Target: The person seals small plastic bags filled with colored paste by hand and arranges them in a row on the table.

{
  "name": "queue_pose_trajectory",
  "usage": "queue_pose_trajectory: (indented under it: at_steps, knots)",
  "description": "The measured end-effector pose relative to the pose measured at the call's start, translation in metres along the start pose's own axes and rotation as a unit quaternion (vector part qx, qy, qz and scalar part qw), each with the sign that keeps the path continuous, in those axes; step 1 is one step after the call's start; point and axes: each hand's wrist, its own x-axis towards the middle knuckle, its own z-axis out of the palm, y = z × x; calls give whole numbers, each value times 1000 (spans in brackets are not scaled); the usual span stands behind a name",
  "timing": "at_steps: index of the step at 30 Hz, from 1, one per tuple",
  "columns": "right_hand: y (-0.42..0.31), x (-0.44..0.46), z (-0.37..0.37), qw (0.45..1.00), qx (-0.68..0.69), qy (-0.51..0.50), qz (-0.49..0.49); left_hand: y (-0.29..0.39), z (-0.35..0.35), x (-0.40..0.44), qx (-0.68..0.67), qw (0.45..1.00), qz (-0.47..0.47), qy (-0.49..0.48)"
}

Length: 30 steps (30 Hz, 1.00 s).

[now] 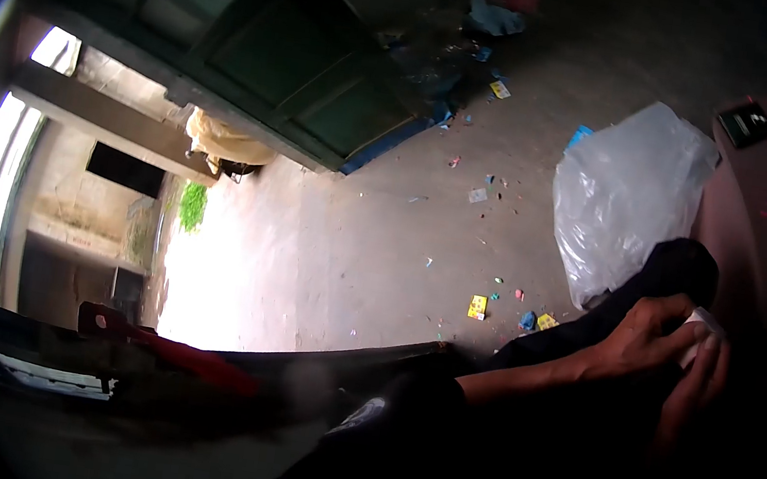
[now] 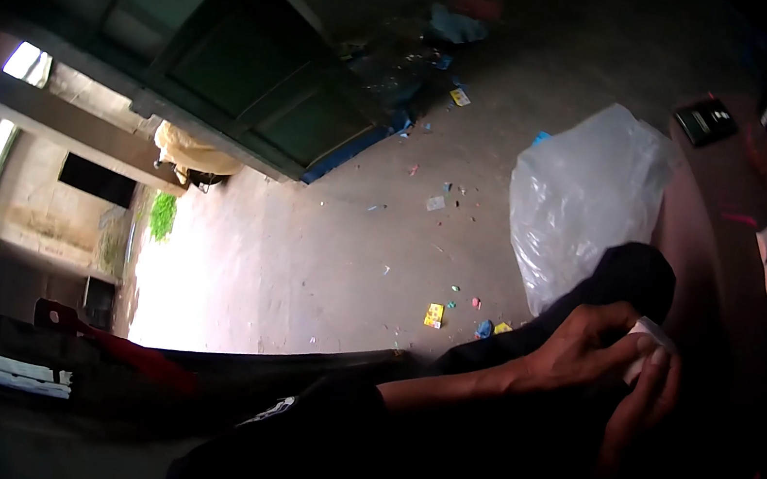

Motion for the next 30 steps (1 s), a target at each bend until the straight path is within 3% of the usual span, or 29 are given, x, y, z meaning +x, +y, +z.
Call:
queue_pose_trajectory:
  at_steps: [3,4,5,7,9,11,13,14,21,23,25,30]
  knots:
    - [-10,12,14,994,60,-91,-18,-11,-17,11,15,994,81,68]
    - [-4,10,35,995,83,-35,-37,-6,-26,13,14,993,98,61]
    - [-1,9,50,976,189,-93,59,-2,-34,16,33,992,103,66]
    - [2,14,77,873,374,-139,282,-3,-45,22,32,990,100,97]
    - [-1,30,90,783,438,-212,387,-3,-56,22,33,986,103,128]
    - [-12,36,102,799,408,-217,385,-5,-67,20,33,982,106,156]
    - [-25,51,112,718,460,-237,465,-8,-81,17,70,985,82,137]
    - [-25,47,120,695,507,-239,451,-10,-87,17,71,983,83,146]
    - [-55,60,132,699,514,-333,369,-11,-117,7,99,971,89,197]
    - [-71,60,137,699,523,-296,388,-12,-122,4,91,970,87,206]
    - [-77,58,147,687,536,-288,398,-8,-124,-1,-12,977,63,202]
    - [-81,47,164,659,555,-302,407,-27,-139,-2,-8,980,45,193]
